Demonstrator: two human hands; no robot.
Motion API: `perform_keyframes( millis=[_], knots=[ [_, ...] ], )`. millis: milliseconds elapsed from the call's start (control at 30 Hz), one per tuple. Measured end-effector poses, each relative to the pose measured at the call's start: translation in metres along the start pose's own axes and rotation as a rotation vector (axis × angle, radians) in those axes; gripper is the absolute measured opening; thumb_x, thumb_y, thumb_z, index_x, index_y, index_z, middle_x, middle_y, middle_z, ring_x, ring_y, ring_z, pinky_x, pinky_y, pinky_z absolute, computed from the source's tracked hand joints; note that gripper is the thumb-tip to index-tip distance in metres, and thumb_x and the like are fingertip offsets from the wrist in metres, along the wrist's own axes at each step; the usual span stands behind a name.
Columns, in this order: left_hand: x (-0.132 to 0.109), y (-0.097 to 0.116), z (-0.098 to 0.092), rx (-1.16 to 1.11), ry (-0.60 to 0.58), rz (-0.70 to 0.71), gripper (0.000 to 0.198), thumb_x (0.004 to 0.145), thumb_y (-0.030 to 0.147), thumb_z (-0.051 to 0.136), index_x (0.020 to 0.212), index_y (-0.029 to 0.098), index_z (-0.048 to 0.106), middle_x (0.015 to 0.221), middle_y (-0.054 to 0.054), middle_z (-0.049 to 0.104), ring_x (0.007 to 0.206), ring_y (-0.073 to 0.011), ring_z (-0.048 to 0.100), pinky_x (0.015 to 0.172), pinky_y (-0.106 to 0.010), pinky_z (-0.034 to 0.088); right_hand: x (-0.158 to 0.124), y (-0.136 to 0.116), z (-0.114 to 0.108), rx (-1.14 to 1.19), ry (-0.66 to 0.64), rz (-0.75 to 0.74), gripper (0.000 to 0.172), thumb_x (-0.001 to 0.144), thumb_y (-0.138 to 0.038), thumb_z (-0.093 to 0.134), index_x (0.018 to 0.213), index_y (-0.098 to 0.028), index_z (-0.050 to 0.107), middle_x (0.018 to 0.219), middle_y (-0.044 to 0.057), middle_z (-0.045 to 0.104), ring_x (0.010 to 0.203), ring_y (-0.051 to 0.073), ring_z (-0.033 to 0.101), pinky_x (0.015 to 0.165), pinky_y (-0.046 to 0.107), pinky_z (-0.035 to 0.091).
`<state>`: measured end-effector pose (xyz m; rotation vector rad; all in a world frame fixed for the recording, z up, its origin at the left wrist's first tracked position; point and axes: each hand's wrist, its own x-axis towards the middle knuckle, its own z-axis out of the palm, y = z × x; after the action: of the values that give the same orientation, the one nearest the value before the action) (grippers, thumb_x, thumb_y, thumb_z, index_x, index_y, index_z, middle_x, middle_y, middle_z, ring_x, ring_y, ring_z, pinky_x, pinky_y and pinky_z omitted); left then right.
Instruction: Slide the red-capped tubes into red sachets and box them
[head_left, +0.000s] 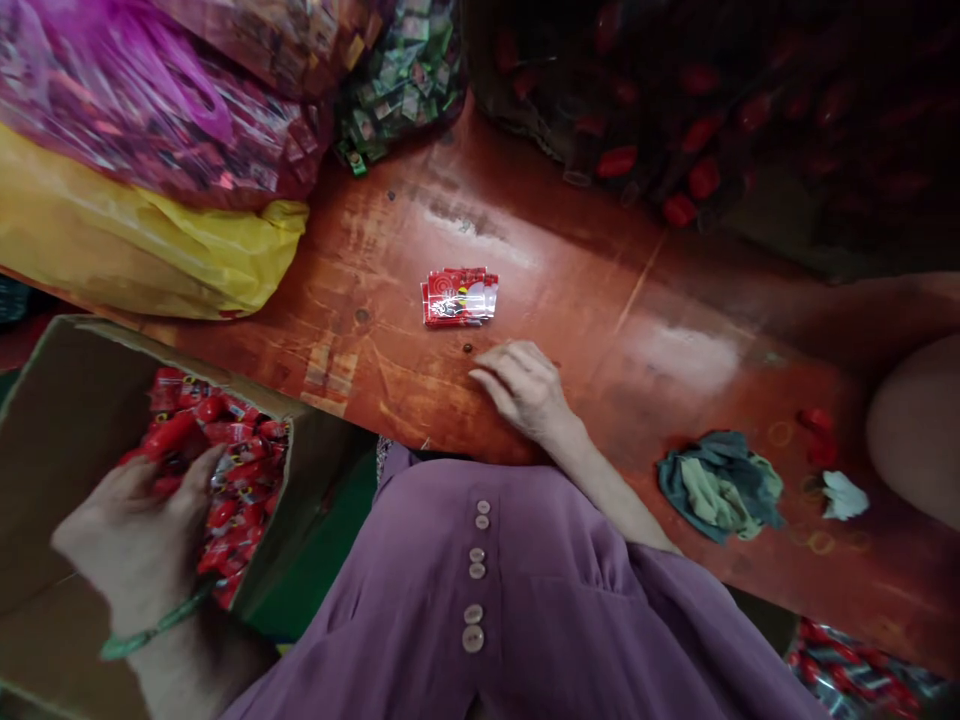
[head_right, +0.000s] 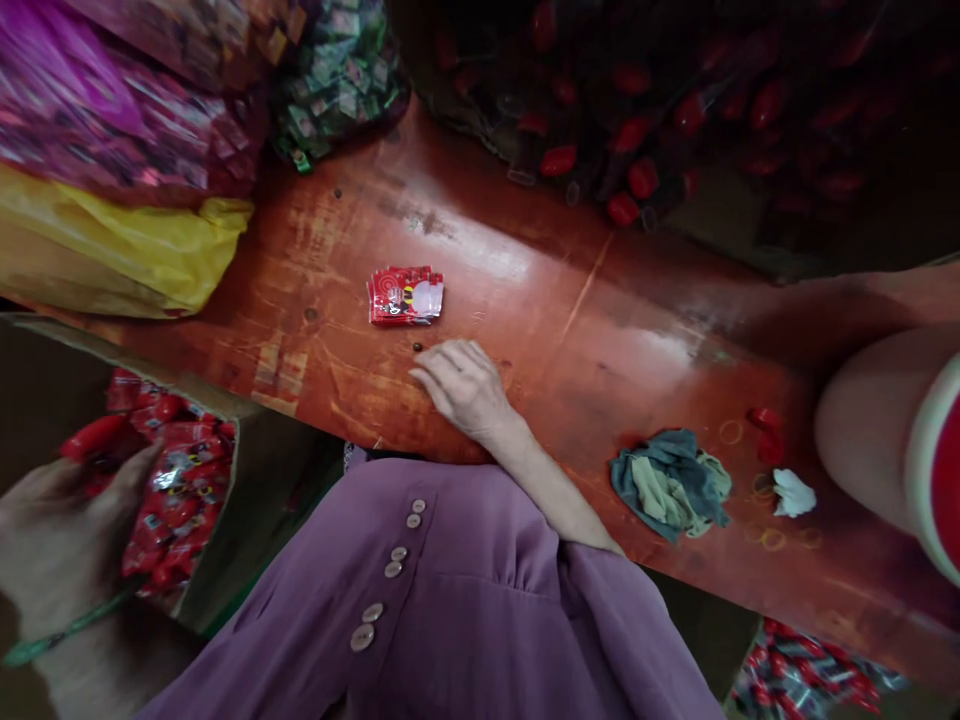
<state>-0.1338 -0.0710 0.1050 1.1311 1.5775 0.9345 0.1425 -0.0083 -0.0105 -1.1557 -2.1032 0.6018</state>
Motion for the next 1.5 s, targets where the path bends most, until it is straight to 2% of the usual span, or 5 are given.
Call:
perform_keyframes(
  millis=[267, 567, 833, 1233, 1500],
  knots=[
    [0.046, -0.051, 0.0, 0.62, 0.3, 0.441, 0.044, 0.084, 0.033, 0.075, 0.127, 0.034, 0.065, 0.126, 0.003, 0.07, 0.123, -0.0272, 0.061, 0.109, -0.046, 0.047, 0.031, 0.03, 0.002, -0.162, -0.009, 0.082, 0.024, 0.099, -0.023, 0.053, 0.117, -0.023, 0.069, 0.121, 0.012, 0.071, 0.115, 0.029, 0.06, 0.094, 0.048, 0.041],
    [0.133, -0.067, 0.125, 0.676, -0.176, 0.802, 0.04, 0.098, 0.021, 0.05, 0.137, 0.012, 0.057, 0.143, -0.018, 0.058, 0.136, -0.0286, 0.054, 0.114, -0.048, 0.047, 0.041, 0.044, 0.018, -0.293, -0.121, -0.081, 0.03, 0.1, -0.014, 0.044, 0.115, -0.015, 0.07, 0.115, 0.016, 0.074, 0.111, 0.025, 0.063, 0.093, 0.044, 0.044],
    [0.142, -0.081, 0.115, 0.58, -0.1, 0.935, 0.035, 0.094, 0.011, 0.048, 0.119, 0.023, 0.07, 0.126, -0.012, 0.07, 0.123, -0.0251, 0.064, 0.104, -0.045, 0.057, 0.061, 0.047, -0.004, -0.195, -0.179, -0.116, 0.016, 0.099, -0.019, 0.05, 0.104, -0.015, 0.066, 0.098, 0.012, 0.072, 0.094, 0.021, 0.063, 0.085, 0.036, 0.049],
    [0.139, -0.061, 0.116, 0.622, -0.044, 0.817, 0.022, 0.097, 0.019, 0.05, 0.106, 0.019, 0.071, 0.094, -0.009, 0.07, 0.085, -0.0207, 0.06, 0.08, -0.034, 0.054, 0.169, 0.119, -0.047, -0.648, 0.08, 0.552, 0.047, 0.085, -0.037, 0.074, 0.118, -0.006, 0.06, 0.114, 0.027, 0.061, 0.103, 0.039, 0.061, 0.086, 0.053, 0.051],
    [0.141, -0.045, 0.114, 0.605, -0.144, 0.654, 0.031, 0.1, 0.024, 0.046, 0.082, 0.016, 0.07, 0.085, -0.007, 0.068, 0.082, -0.0194, 0.06, 0.079, -0.032, 0.05, 0.157, 0.125, -0.057, -0.391, 0.173, 0.607, 0.027, 0.095, -0.023, 0.052, 0.118, -0.012, 0.059, 0.095, 0.013, 0.067, 0.089, 0.027, 0.066, 0.084, 0.044, 0.052]
  ],
)
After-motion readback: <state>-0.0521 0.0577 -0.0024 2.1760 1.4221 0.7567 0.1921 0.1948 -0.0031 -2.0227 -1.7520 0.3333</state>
